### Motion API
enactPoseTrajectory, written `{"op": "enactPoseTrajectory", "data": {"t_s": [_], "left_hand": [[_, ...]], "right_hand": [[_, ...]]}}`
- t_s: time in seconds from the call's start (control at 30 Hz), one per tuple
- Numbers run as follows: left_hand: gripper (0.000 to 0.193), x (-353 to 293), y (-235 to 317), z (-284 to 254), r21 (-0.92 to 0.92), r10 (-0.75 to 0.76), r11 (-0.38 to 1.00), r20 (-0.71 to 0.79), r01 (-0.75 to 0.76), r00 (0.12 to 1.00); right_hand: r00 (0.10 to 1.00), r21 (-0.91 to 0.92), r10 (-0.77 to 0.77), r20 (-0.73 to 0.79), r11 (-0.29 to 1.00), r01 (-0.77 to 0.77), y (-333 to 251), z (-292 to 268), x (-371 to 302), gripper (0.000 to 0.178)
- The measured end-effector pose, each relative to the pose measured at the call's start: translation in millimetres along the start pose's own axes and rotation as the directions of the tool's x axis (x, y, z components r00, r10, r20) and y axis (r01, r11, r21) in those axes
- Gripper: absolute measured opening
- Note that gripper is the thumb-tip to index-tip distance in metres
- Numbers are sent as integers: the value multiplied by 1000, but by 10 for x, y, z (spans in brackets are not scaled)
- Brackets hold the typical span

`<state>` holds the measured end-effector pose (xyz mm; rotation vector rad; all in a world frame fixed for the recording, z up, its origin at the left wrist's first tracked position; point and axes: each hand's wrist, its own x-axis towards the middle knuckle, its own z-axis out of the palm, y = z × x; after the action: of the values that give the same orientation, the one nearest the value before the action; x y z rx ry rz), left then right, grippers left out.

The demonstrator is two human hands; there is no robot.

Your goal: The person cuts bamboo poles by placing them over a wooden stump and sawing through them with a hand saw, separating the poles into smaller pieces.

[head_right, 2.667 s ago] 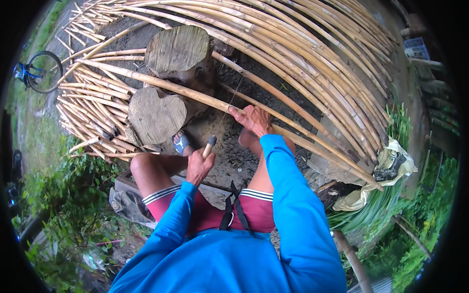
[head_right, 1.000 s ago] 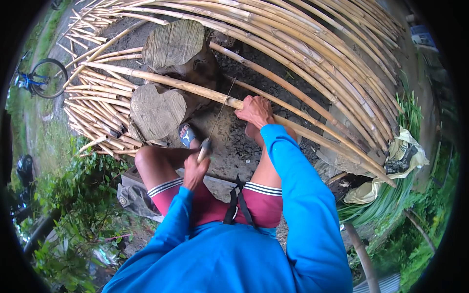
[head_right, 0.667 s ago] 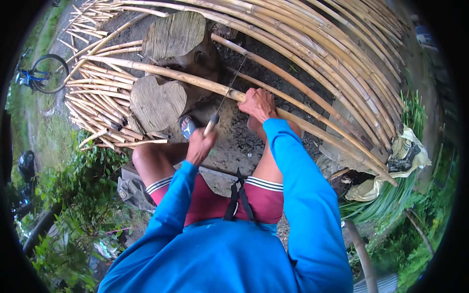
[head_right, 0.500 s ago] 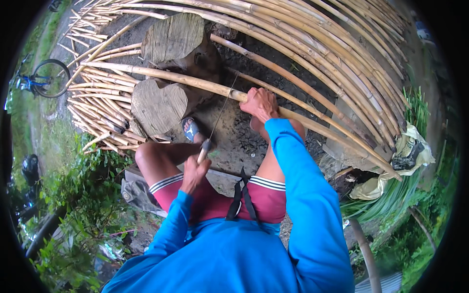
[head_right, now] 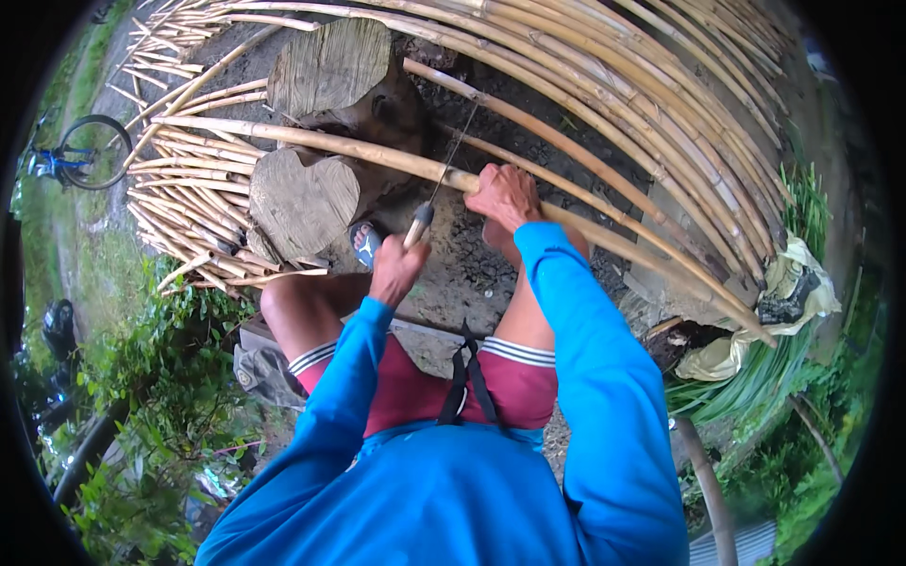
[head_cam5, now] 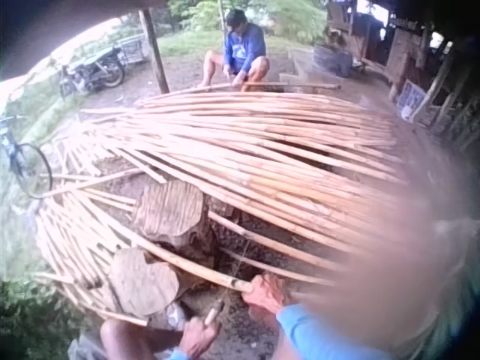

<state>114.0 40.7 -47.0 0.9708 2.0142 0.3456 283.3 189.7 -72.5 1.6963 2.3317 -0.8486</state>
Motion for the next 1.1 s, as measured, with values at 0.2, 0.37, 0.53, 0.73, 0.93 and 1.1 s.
{"op": "enactPoseTrajectory", "data": {"t_s": [0.2, 0.37, 0.53, 0.73, 0.93, 1.1], "left_hand": [[31, -617, -365, 85, -137, -10, 991, -10, 8, 1000], [37, -169, -162, 18, -94, 5, 996, -43, -9, 999], [34, -656, -363, -47, -124, -8, 992, 61, 16, 998], [34, -409, -323, 43, -97, 35, 995, -27, -38, 999], [39, -46, -297, -9, -9, 0, 1000, -81, 0, 997], [35, -660, -480, 24, -153, 122, 979, -79, -133, 989]], "right_hand": [[999, -30, 27, -44, 999, -28, 105, -15, 24, 37], [999, 3, 16, 30, 1000, -16, -51, -53, 54, 39], [997, 11, 70, -9, 997, -70, 41, -67, 38, 37], [997, -48, 67, -22, 997, -68, 76, 5, 43, 38], [1000, 33, -5, -5, 999, 5, -248, -86, 90, 37], [998, -19, 63, -13, 998, -64, 81, -91, 30, 38]]}}
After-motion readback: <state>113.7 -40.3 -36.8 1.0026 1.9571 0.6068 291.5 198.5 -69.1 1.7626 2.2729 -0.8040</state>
